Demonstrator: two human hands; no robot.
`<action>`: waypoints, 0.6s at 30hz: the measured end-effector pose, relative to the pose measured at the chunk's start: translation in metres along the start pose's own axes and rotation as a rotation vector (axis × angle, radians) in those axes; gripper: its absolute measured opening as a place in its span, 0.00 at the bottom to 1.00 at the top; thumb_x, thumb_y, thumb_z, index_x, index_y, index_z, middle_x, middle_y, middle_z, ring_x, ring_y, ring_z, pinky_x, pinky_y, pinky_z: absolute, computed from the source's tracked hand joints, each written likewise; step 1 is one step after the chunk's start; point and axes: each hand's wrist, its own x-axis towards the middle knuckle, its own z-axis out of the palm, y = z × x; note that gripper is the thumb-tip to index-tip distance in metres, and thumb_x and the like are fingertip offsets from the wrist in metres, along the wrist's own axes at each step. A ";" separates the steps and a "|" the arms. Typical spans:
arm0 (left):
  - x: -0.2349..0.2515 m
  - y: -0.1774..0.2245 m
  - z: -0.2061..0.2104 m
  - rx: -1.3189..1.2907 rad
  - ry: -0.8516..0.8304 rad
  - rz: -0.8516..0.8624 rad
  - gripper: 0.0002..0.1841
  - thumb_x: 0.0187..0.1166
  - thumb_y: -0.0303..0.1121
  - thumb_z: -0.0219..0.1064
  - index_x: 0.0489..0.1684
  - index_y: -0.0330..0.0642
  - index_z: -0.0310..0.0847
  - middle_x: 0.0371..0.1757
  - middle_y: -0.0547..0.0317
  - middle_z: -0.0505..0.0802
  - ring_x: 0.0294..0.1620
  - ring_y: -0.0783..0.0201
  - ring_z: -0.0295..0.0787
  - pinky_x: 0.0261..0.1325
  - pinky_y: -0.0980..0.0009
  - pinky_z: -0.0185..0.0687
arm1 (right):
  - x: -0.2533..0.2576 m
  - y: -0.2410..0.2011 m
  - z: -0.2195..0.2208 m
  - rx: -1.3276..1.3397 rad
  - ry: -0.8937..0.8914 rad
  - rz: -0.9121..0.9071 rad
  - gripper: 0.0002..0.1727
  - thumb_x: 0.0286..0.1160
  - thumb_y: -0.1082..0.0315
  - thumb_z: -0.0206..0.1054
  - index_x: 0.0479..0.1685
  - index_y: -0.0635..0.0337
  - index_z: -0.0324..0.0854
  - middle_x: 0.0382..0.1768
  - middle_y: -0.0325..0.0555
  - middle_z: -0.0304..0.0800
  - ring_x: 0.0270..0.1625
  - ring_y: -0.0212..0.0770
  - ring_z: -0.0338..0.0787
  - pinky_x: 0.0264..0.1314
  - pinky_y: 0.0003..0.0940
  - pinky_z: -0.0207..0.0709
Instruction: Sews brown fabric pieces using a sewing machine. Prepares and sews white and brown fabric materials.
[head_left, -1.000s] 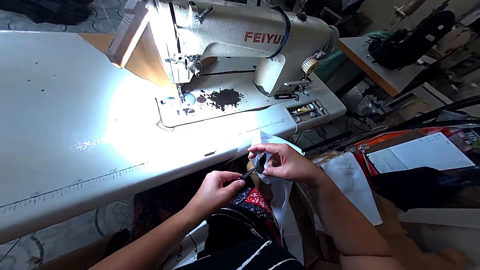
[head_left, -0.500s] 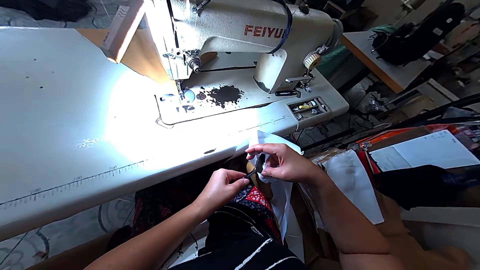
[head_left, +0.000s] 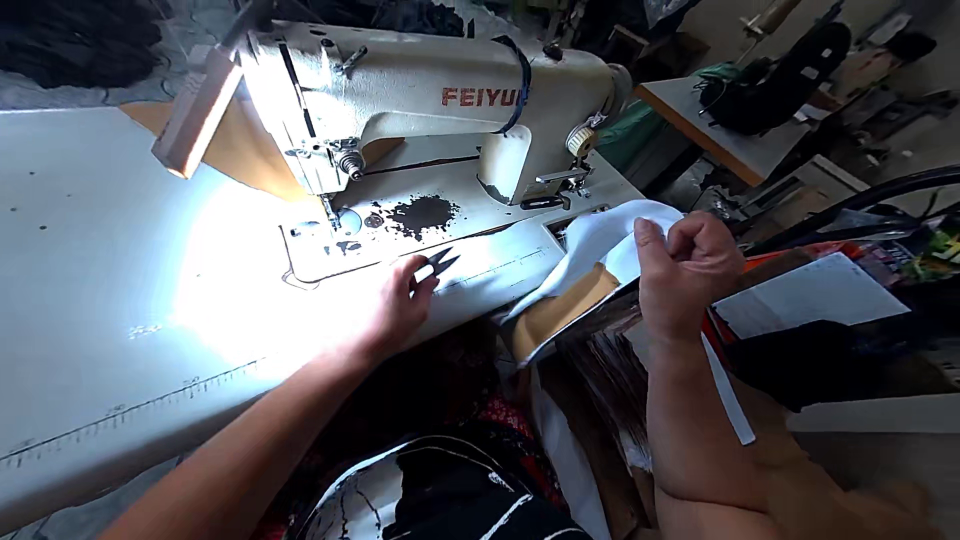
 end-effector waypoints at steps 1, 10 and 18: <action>0.012 -0.011 0.006 0.056 0.004 0.006 0.09 0.80 0.30 0.69 0.49 0.33 0.88 0.32 0.44 0.90 0.32 0.45 0.88 0.38 0.42 0.82 | 0.000 -0.004 -0.003 -0.014 -0.066 0.013 0.17 0.73 0.72 0.71 0.22 0.56 0.67 0.25 0.34 0.70 0.28 0.20 0.68 0.30 0.14 0.61; 0.016 0.035 -0.053 -0.214 -0.006 0.616 0.54 0.59 0.47 0.80 0.88 0.26 0.58 0.89 0.40 0.69 0.94 0.43 0.52 0.91 0.36 0.45 | 0.016 -0.062 0.027 0.596 -0.964 -0.198 0.14 0.68 0.73 0.71 0.52 0.60 0.79 0.41 0.33 0.94 0.45 0.20 0.91 0.51 0.18 0.87; -0.045 0.006 -0.139 -0.304 -0.295 0.329 0.09 0.73 0.32 0.73 0.29 0.35 0.90 0.26 0.65 0.91 0.31 0.86 0.84 0.39 0.86 0.79 | 0.004 -0.102 0.103 0.919 -0.902 -0.126 0.07 0.77 0.70 0.68 0.49 0.59 0.82 0.41 0.31 0.92 0.46 0.20 0.91 0.54 0.21 0.86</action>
